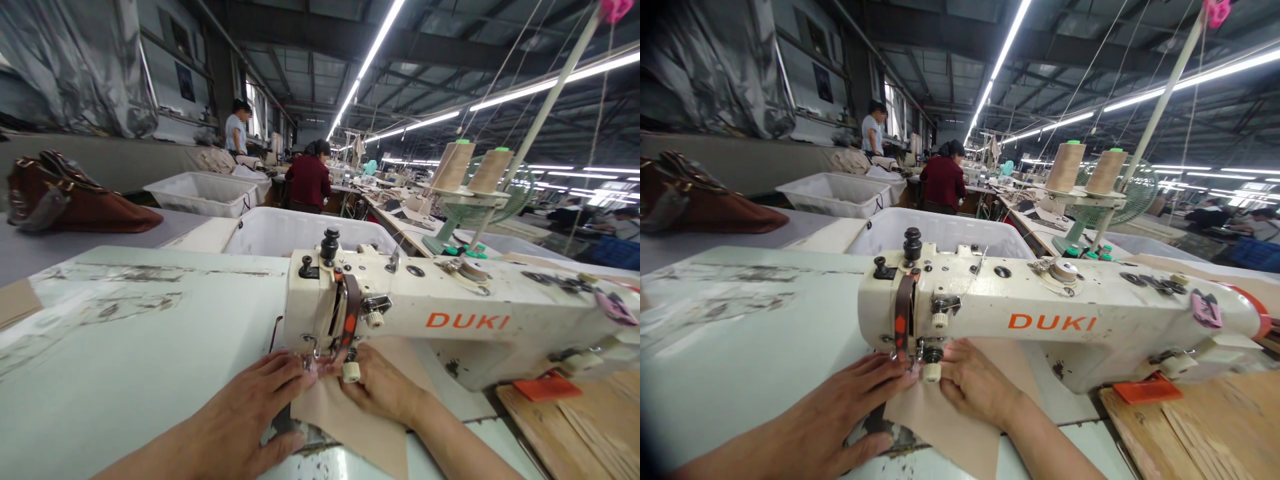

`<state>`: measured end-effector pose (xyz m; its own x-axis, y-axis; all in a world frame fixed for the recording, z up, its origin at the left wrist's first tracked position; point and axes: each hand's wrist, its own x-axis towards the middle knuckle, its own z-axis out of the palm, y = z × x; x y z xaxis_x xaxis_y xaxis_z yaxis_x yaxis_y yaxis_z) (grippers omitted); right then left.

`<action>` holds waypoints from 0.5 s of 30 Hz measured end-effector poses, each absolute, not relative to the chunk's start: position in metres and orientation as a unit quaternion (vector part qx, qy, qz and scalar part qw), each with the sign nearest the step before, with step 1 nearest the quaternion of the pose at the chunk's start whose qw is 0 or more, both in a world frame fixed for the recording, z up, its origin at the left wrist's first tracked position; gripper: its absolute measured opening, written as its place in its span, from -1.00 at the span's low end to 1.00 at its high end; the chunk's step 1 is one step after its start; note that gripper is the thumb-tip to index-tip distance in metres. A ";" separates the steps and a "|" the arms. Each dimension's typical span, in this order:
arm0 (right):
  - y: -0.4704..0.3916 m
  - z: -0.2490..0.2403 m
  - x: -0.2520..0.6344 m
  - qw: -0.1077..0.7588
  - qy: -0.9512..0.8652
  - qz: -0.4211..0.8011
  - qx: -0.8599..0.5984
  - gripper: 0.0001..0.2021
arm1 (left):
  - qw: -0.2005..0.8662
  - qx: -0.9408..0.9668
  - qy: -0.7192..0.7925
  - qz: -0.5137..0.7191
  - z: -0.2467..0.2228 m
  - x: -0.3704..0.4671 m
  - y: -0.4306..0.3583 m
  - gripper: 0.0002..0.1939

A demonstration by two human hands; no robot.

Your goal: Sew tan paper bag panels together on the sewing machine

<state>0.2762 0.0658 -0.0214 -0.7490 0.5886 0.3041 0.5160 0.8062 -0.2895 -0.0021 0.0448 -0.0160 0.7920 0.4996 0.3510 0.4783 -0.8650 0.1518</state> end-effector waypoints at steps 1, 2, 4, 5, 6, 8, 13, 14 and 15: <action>0.066 -0.021 0.277 0.194 -0.929 0.095 -0.300 -0.78 | 0.029 0.946 0.259 0.193 -0.015 0.000 0.044 -0.38; 0.066 -0.021 0.277 0.193 -0.928 0.096 -0.303 -0.77 | 0.029 0.946 0.261 0.193 -0.014 0.001 0.043 -0.38; 0.065 -0.021 0.277 0.194 -0.927 0.098 -0.306 -0.76 | 0.025 0.944 0.266 0.196 -0.012 0.002 0.043 -0.38; 0.065 -0.020 0.277 0.194 -0.927 0.097 -0.307 -0.75 | 0.022 0.946 0.260 0.193 -0.012 0.003 0.043 -0.37; 0.065 -0.020 0.277 0.194 -0.927 0.096 -0.308 -0.76 | 0.018 0.948 0.254 0.190 -0.013 0.002 0.044 -0.35; 0.064 -0.019 0.277 0.193 -0.926 0.091 -0.310 -0.76 | 0.015 0.952 0.244 0.185 -0.014 0.002 0.046 -0.32; 0.064 -0.016 0.275 0.197 -0.926 0.090 -0.309 -0.80 | 0.025 0.952 0.246 0.178 -0.015 0.003 0.046 -0.33; 0.064 -0.016 0.274 0.199 -0.926 0.090 -0.307 -0.80 | 0.030 0.951 0.249 0.178 -0.016 0.004 0.046 -0.34; 0.063 -0.016 0.273 0.202 -0.926 0.089 -0.305 -0.80 | 0.035 0.951 0.252 0.177 -0.016 0.005 0.045 -0.34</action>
<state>0.2727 0.0627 -0.0161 -0.7322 0.6014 0.3197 0.5297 0.7979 -0.2877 0.0047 0.0451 -0.0159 0.8099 0.4920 0.3193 0.4668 -0.8703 0.1569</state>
